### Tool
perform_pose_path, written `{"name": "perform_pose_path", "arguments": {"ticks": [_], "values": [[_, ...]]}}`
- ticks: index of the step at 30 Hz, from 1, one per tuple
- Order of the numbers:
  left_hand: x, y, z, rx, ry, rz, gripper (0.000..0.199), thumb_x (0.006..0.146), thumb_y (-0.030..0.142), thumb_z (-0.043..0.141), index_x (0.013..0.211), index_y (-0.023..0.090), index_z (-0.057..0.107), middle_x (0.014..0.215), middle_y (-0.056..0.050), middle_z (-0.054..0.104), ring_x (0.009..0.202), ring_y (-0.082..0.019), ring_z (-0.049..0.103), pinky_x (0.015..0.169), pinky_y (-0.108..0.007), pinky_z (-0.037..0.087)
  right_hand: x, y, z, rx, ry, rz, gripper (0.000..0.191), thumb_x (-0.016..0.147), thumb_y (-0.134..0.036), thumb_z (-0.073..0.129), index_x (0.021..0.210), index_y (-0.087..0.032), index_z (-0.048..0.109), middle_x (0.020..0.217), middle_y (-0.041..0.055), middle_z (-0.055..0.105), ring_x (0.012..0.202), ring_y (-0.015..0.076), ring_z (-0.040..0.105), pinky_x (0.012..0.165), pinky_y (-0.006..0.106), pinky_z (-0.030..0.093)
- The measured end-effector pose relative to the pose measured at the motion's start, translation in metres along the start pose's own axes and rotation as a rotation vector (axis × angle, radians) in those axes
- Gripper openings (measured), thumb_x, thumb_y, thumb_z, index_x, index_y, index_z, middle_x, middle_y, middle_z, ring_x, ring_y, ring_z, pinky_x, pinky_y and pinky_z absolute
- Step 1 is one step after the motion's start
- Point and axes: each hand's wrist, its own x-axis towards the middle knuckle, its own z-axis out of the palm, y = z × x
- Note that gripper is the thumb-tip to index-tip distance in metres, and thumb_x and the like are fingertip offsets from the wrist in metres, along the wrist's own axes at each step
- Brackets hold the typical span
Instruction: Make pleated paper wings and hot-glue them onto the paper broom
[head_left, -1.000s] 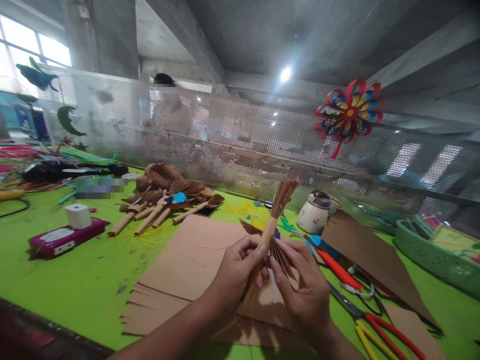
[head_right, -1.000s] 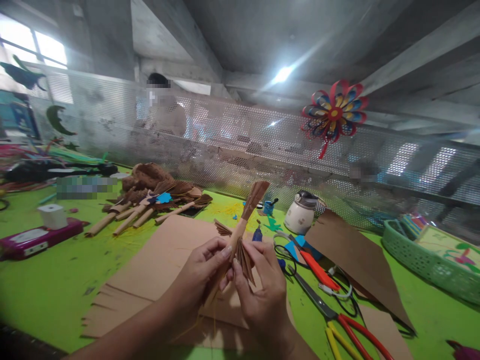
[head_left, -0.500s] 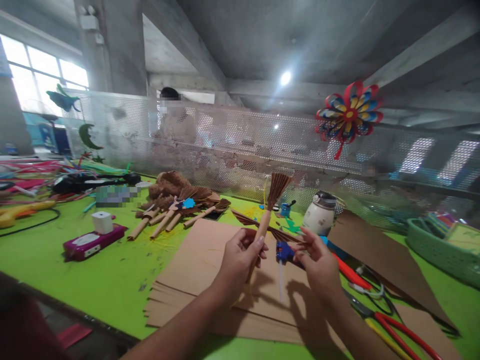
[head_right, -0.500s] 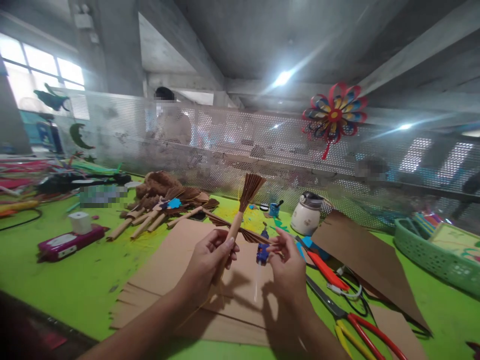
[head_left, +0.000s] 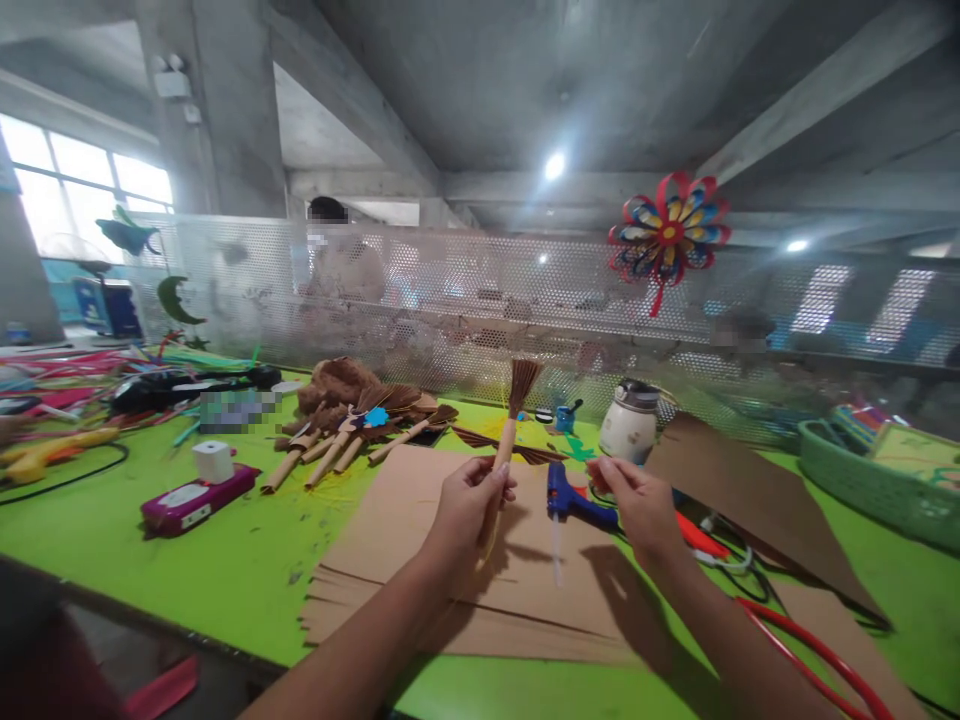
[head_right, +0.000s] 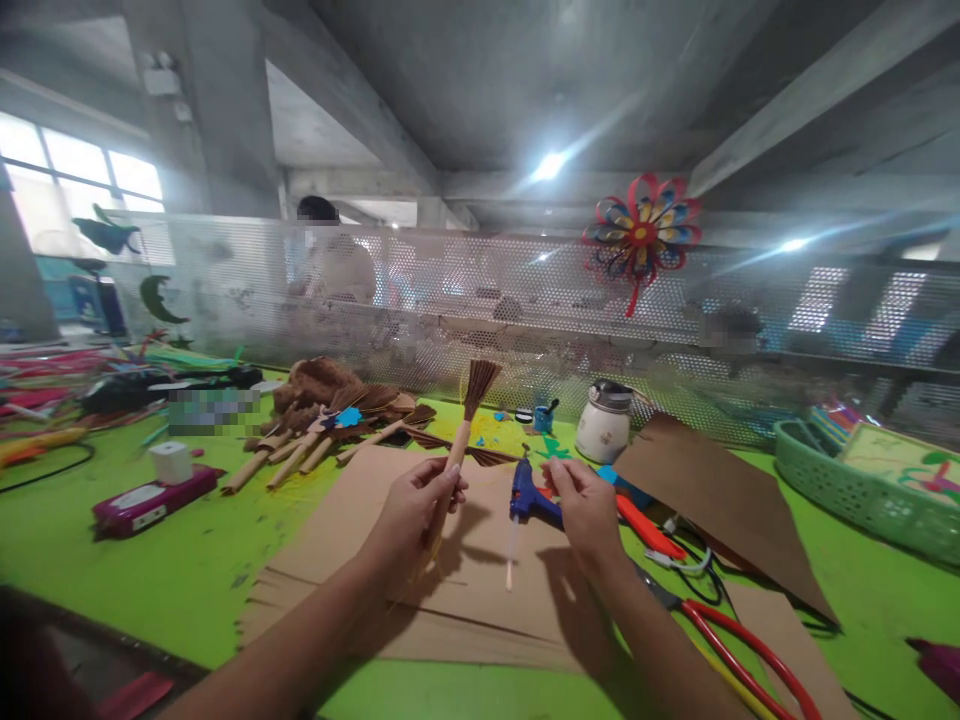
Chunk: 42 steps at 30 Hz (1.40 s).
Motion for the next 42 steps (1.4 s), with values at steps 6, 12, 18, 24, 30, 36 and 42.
{"name": "perform_pose_path", "arguments": {"ticks": [6,12,18,24,30,36,42], "values": [[0.002,-0.003,-0.001,-0.098,0.012,-0.035,0.035,0.07,0.034,0.069,0.092,0.014,0.052,0.073,-0.002,0.062,0.063,-0.01,0.058,0.058,-0.021,0.044,0.012,0.013,-0.009,-0.013,0.022,0.019,0.045,0.073,-0.054,0.058,0.07,-0.01,0.07,0.065,0.0087,0.067,0.06,0.0182,0.06,0.06,0.03,0.047],[0.001,-0.003,0.0,-0.189,-0.082,-0.078,0.027,0.078,0.028,0.064,0.094,0.016,0.046,0.078,-0.005,0.065,0.064,-0.011,0.061,0.057,-0.019,0.047,0.002,0.001,0.001,-0.007,-0.116,-0.029,0.039,0.069,-0.051,0.064,0.061,-0.013,0.07,0.056,0.0047,0.063,0.055,0.0164,0.055,0.054,0.028,0.045],[0.002,0.022,0.008,-0.165,-0.127,-0.108,0.018,0.08,0.027,0.061,0.088,0.013,0.053,0.081,-0.008,0.067,0.071,-0.014,0.064,0.074,-0.028,0.05,-0.029,-0.028,0.023,0.203,-0.47,0.009,0.039,0.072,-0.042,0.064,0.102,-0.016,0.067,0.1,0.0111,0.067,0.087,0.0232,0.061,0.068,0.035,0.051],[0.001,0.051,0.021,0.067,-0.17,0.041,0.03,0.071,0.039,0.069,0.085,0.014,0.06,0.088,-0.01,0.069,0.083,-0.021,0.063,0.075,-0.032,0.047,-0.054,-0.059,0.035,0.507,-0.686,0.144,0.037,0.077,-0.034,0.063,0.112,-0.021,0.06,0.115,0.0105,0.059,0.106,0.0237,0.053,0.078,0.035,0.047],[0.0,0.052,0.047,0.123,-0.161,-0.034,0.036,0.067,0.042,0.07,0.088,0.016,0.062,0.088,-0.01,0.069,0.069,-0.018,0.061,0.059,-0.029,0.044,-0.061,-0.061,0.042,0.654,-0.659,0.24,0.032,0.072,-0.031,0.069,0.1,-0.019,0.06,0.087,0.0053,0.063,0.083,0.0181,0.058,0.067,0.029,0.046],[0.02,0.032,0.056,-0.031,-0.089,0.027,0.036,0.058,0.043,0.076,0.074,0.012,0.065,0.069,-0.004,0.061,0.065,-0.013,0.054,0.063,-0.026,0.04,-0.053,-0.047,0.044,0.599,-0.554,0.298,0.027,0.074,-0.039,0.067,0.085,-0.015,0.059,0.066,-0.0003,0.06,0.061,0.0105,0.055,0.056,0.023,0.04],[0.032,0.015,0.048,-0.091,-0.102,0.018,0.036,0.056,0.042,0.078,0.074,0.012,0.066,0.067,-0.001,0.058,0.066,-0.012,0.052,0.062,-0.024,0.038,-0.046,-0.022,0.05,0.483,-0.504,0.312,0.031,0.073,-0.043,0.066,0.075,-0.014,0.056,0.051,-0.0035,0.055,0.045,0.0055,0.043,0.043,0.018,0.028]]}}
